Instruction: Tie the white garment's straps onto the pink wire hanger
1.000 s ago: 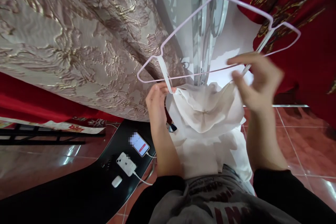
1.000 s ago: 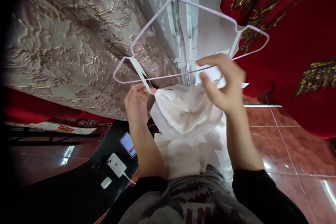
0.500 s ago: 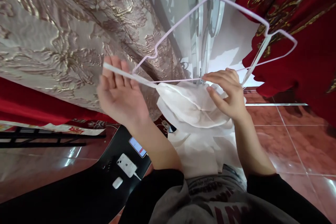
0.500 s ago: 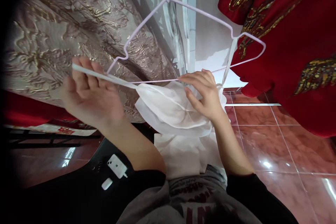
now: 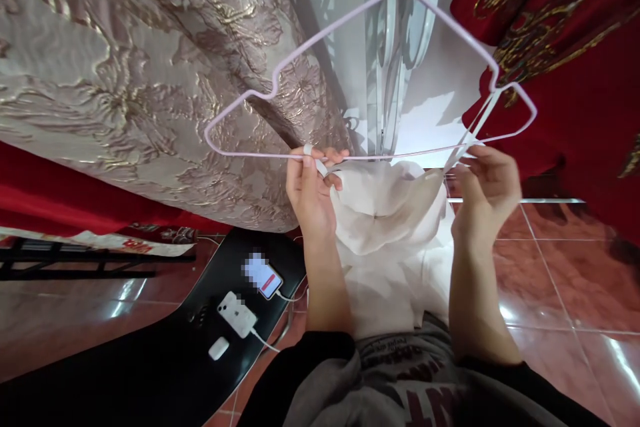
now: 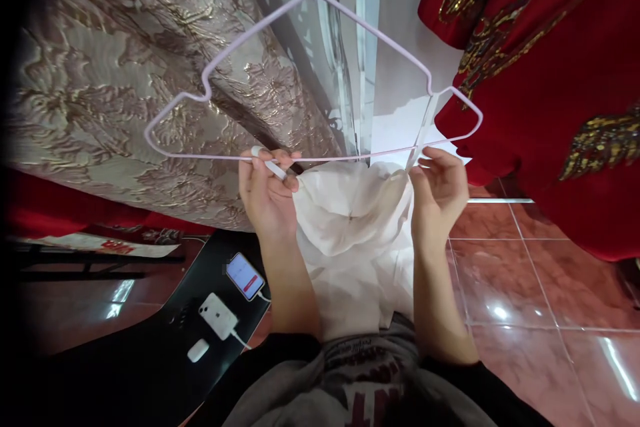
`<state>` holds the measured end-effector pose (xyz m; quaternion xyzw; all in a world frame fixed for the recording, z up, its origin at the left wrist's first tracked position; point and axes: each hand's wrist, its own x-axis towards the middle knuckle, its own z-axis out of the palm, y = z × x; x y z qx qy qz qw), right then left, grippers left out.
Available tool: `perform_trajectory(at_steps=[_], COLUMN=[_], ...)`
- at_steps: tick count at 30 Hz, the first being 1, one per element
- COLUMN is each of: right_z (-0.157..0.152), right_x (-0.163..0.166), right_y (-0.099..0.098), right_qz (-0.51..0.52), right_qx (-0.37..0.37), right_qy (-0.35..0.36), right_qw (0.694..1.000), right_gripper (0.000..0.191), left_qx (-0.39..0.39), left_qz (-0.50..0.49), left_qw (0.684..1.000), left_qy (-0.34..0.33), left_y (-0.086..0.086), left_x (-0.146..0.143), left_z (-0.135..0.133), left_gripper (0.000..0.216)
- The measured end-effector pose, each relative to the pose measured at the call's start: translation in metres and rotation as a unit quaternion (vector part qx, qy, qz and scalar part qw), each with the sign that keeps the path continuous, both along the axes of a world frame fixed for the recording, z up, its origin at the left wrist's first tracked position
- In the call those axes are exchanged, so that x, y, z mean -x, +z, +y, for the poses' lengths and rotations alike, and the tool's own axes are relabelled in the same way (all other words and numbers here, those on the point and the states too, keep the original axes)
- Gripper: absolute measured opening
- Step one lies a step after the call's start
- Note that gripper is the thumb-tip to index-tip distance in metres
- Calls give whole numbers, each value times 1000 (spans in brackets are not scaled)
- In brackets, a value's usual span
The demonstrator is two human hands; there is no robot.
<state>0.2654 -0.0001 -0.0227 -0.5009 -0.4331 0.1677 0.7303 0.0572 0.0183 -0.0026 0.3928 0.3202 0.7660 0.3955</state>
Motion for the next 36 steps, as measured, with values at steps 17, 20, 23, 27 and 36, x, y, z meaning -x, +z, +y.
perform_trajectory(at_steps=[17, 20, 23, 27, 36], right_z=[-1, 16, 41, 55, 32], right_x=[-5, -6, -26, -59, 3], right_y=[26, 54, 72, 55, 27], right_qz=[-153, -175, -130, -93, -243], right_qx=[7, -63, -213, -238, -138], right_qy=[101, 169, 141, 91, 105], right_qw=[983, 968, 958, 963, 955], right_gripper=[13, 31, 42, 39, 30], left_qx=[23, 24, 27, 30, 39], left_qz=[-2, -4, 0, 1, 11], left_qw=[1000, 1000, 1000, 1000, 996], left_qy=[-8, -4, -10, -8, -73], left_y=[-4, -4, -4, -5, -7], left_x=[-4, -3, -3, -3, -8], left_z=[3, 4, 3, 3, 0], left_gripper=[37, 38, 38, 37, 32])
